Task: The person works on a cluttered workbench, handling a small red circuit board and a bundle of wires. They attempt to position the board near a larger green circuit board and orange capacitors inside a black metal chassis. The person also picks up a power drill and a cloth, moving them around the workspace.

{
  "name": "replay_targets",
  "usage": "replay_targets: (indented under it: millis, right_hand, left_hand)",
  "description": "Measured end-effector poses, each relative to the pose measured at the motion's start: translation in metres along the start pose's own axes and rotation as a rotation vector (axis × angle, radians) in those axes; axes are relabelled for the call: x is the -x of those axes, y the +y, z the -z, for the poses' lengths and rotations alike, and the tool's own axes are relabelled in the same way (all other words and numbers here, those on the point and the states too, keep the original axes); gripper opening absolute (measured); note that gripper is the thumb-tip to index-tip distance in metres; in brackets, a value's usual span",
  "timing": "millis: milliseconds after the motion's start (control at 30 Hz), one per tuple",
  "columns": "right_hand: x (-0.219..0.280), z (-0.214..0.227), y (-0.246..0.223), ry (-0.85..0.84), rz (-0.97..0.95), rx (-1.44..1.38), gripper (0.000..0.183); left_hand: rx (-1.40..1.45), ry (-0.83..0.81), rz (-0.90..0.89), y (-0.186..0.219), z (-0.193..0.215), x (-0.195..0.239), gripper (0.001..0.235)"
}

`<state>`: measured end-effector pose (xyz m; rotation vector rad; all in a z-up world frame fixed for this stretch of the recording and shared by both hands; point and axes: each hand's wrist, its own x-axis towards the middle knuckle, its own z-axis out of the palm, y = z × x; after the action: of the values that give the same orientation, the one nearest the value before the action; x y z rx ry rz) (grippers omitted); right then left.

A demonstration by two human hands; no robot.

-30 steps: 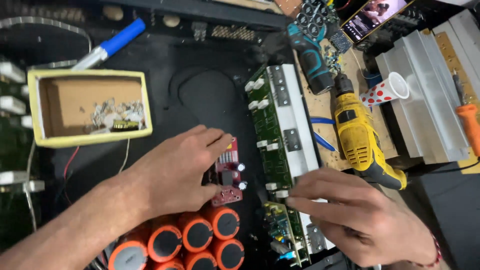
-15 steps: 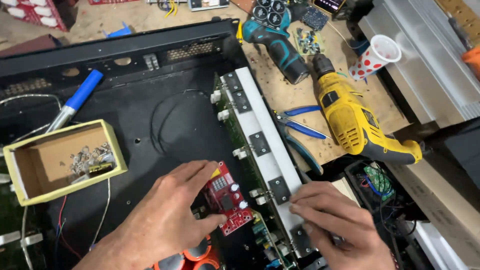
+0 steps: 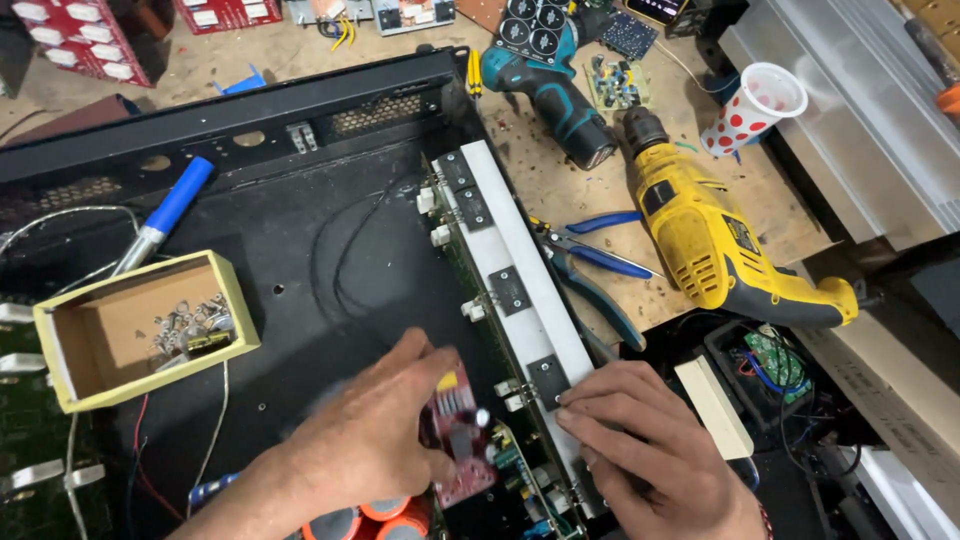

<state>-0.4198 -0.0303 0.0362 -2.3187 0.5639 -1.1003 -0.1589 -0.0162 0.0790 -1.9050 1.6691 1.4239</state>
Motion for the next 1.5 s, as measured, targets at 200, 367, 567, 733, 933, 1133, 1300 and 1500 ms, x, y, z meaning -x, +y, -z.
replay_targets:
  millis: [200,367,567,733,933,1133,1300,1500]
  right_hand:
    - [0.005,0.003,0.006,-0.069,-0.037,-0.017,0.028]
    - [-0.004,0.000,0.004,-0.016,-0.024,-0.012,0.023]
    - [0.002,-0.004,0.004,0.006,-0.074,-0.038,0.022]
    - [-0.006,-0.006,0.002,0.023,-0.091,-0.029,0.016]
    - [-0.019,-0.007,0.000,0.019,-0.074,-0.002,0.011]
    - [-0.020,-0.007,0.000,-0.008,-0.088,0.017,0.012]
    - [-0.020,-0.008,0.002,0.009,-0.074,0.027,0.012]
    - [-0.019,-0.007,0.003,0.004,-0.108,0.022,0.011]
  left_hand:
    - [0.153,-0.049,-0.002,-0.015,-0.009,-0.019,0.059]
    - [0.529,0.032,-0.098,-0.032,-0.014,-0.037,0.037]
    - [0.628,0.102,-0.100,-0.047,-0.013,-0.047,0.033]
    - [0.647,0.151,-0.110,-0.056,-0.013,-0.052,0.034]
    - [0.480,0.068,-0.141,-0.052,-0.010,-0.051,0.035]
    - [0.390,0.013,-0.079,-0.045,-0.005,-0.050,0.037]
    - [0.382,0.013,-0.044,-0.044,-0.007,-0.049,0.035]
    - [0.347,-0.009,-0.057,-0.041,-0.008,-0.046,0.037]
